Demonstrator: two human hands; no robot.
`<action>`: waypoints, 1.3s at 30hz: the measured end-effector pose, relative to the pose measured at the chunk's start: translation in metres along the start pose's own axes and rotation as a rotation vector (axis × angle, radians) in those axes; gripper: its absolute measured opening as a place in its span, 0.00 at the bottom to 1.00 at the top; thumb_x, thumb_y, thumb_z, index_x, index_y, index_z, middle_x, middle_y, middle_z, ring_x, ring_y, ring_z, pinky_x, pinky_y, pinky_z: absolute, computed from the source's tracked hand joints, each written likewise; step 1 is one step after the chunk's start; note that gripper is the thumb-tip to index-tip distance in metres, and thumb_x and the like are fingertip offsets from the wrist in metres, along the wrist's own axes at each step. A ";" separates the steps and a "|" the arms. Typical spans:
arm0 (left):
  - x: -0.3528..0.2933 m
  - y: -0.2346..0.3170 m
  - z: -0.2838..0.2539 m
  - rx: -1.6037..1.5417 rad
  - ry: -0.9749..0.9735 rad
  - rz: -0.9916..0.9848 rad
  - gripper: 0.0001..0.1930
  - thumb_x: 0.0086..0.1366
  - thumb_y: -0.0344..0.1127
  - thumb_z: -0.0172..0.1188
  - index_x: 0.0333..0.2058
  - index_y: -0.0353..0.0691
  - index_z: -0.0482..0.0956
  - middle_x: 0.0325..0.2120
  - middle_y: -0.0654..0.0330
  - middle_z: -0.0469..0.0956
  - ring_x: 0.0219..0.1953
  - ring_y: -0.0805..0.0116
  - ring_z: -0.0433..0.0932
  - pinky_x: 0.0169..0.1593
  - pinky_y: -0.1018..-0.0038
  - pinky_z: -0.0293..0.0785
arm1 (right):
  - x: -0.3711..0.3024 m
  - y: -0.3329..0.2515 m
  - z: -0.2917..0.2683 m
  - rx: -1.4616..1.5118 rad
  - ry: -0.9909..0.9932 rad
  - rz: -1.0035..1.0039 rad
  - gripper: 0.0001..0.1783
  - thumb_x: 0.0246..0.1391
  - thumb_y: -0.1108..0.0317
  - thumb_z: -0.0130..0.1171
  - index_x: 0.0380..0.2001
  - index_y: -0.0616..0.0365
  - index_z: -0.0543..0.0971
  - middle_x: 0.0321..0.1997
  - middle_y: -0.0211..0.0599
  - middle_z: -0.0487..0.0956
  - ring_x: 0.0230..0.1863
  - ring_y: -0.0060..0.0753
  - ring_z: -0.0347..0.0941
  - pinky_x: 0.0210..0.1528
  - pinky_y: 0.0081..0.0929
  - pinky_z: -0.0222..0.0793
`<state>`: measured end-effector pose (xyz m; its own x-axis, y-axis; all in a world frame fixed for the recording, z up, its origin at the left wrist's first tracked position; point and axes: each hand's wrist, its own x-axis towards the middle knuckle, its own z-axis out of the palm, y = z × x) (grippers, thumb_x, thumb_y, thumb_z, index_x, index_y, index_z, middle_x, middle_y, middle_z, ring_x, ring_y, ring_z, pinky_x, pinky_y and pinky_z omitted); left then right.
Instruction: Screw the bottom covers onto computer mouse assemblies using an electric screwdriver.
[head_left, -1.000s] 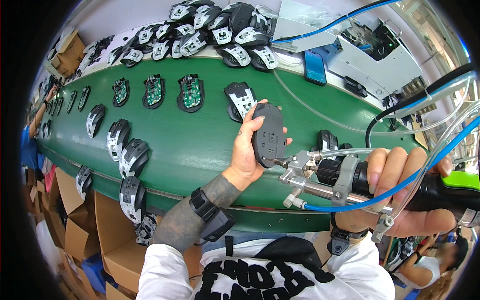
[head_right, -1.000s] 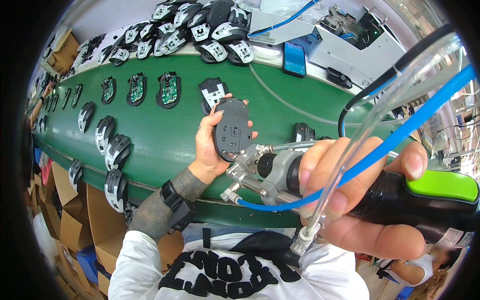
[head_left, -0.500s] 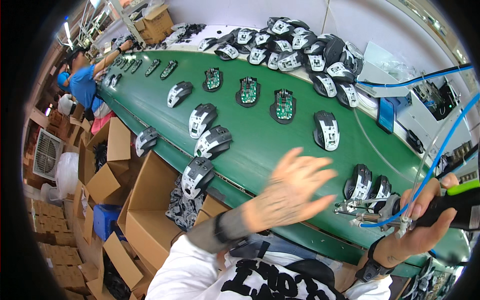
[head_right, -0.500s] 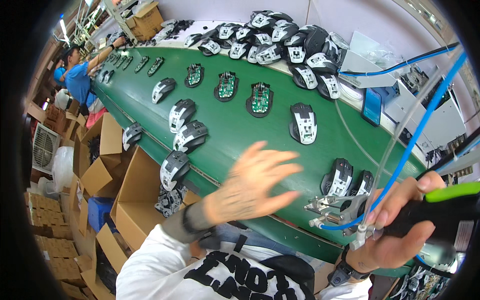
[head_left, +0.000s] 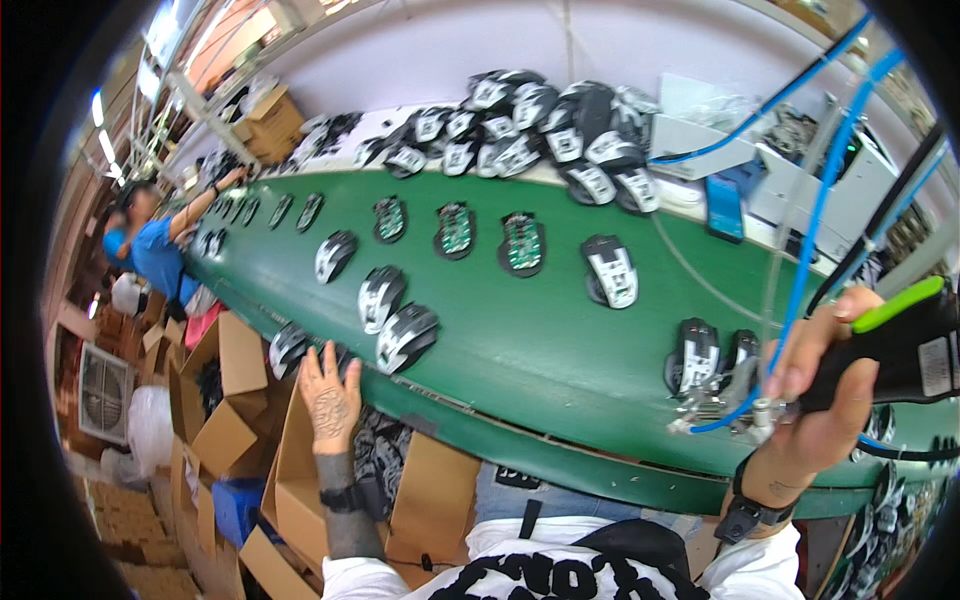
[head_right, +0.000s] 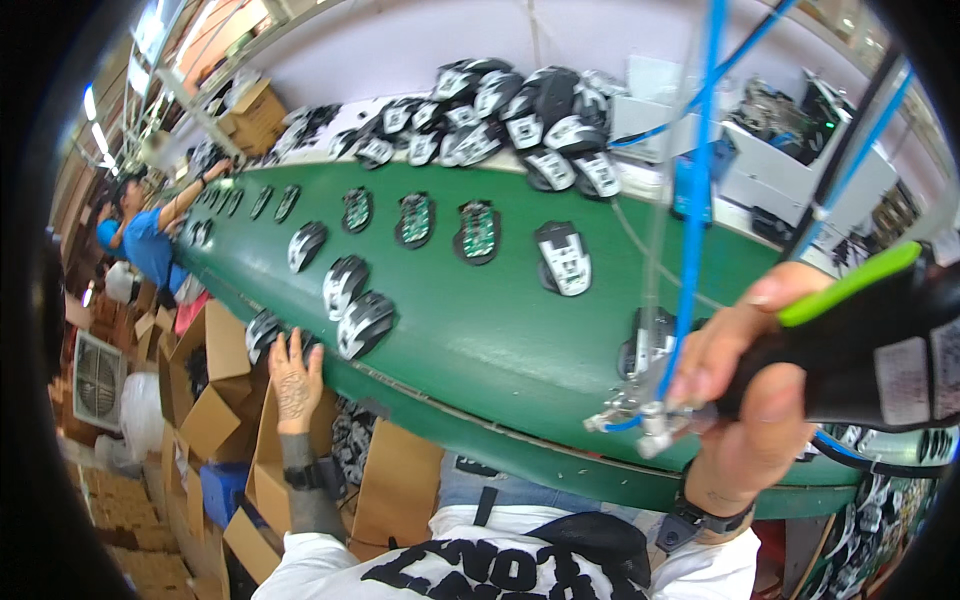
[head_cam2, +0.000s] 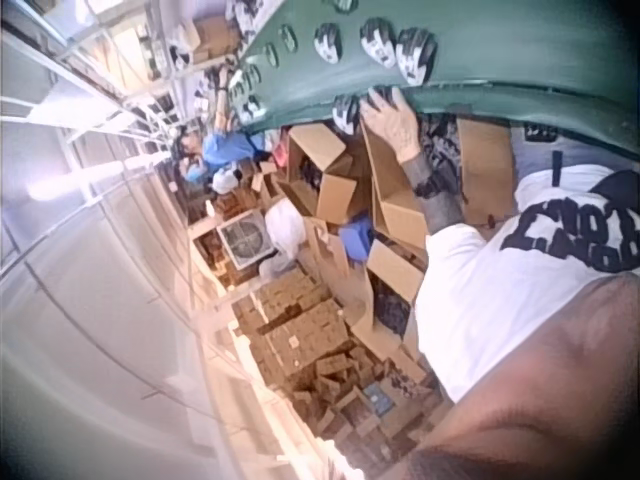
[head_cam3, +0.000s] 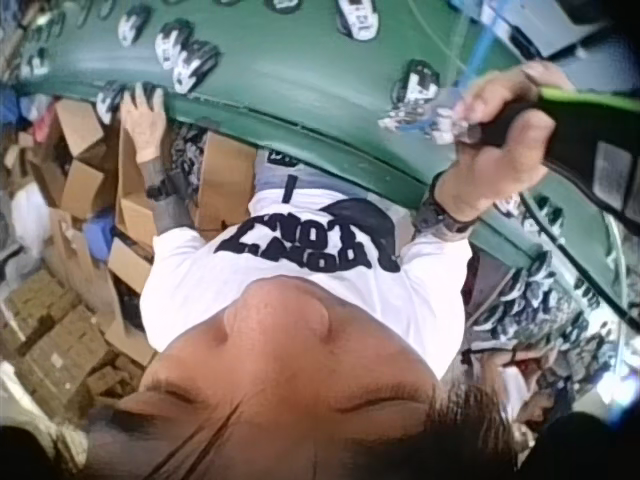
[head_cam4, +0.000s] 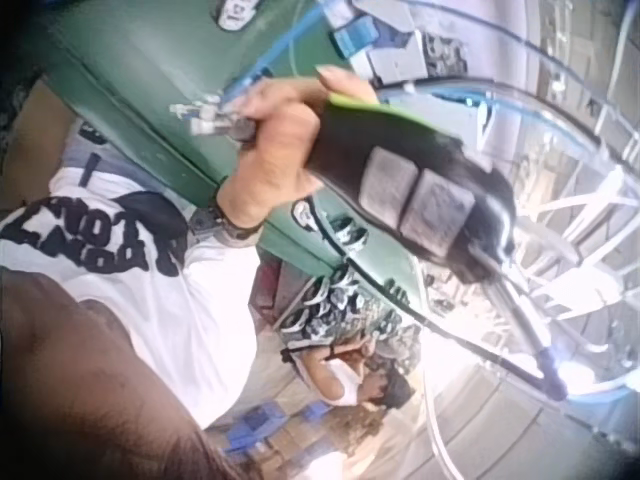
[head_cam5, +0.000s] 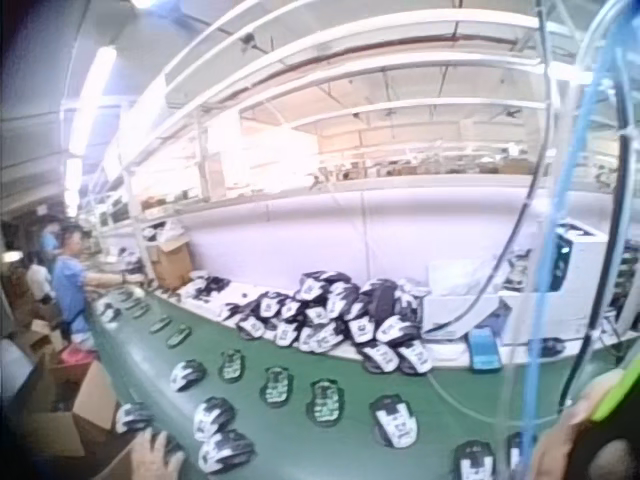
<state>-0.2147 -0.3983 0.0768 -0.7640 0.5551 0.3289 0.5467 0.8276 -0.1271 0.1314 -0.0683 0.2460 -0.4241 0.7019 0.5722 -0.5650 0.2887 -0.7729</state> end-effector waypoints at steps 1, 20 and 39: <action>0.009 0.012 -0.012 0.125 0.115 0.034 0.27 0.65 0.47 0.47 0.57 0.37 0.61 0.57 0.39 0.56 0.58 0.40 0.55 0.61 0.54 0.50 | 0.000 0.003 -0.001 -0.013 -0.010 -0.002 0.27 0.55 0.50 0.53 0.44 0.62 0.60 0.15 0.29 0.64 0.14 0.21 0.61 0.17 0.17 0.61; 0.047 0.131 -0.045 -0.249 -0.097 0.368 0.27 0.44 0.46 0.68 0.43 0.43 0.74 0.43 0.50 0.69 0.45 0.50 0.69 0.47 0.60 0.67 | 0.008 -0.005 -0.011 -0.107 0.217 -0.017 0.18 0.53 0.69 0.55 0.44 0.68 0.66 0.21 0.32 0.69 0.21 0.22 0.65 0.24 0.18 0.61; 0.133 0.307 0.023 -0.365 -0.222 0.216 0.33 0.53 0.58 0.55 0.54 0.45 0.66 0.53 0.45 0.62 0.54 0.42 0.63 0.54 0.56 0.63 | 0.004 -0.006 -0.004 -0.225 0.210 0.040 0.18 0.52 0.66 0.55 0.42 0.65 0.65 0.19 0.32 0.67 0.17 0.22 0.63 0.23 0.20 0.63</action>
<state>-0.1563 -0.0680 0.0603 -0.6528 0.7482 0.1185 0.7552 0.6305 0.1796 0.1356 -0.0644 0.2518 -0.2743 0.8281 0.4889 -0.3700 0.3784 -0.8485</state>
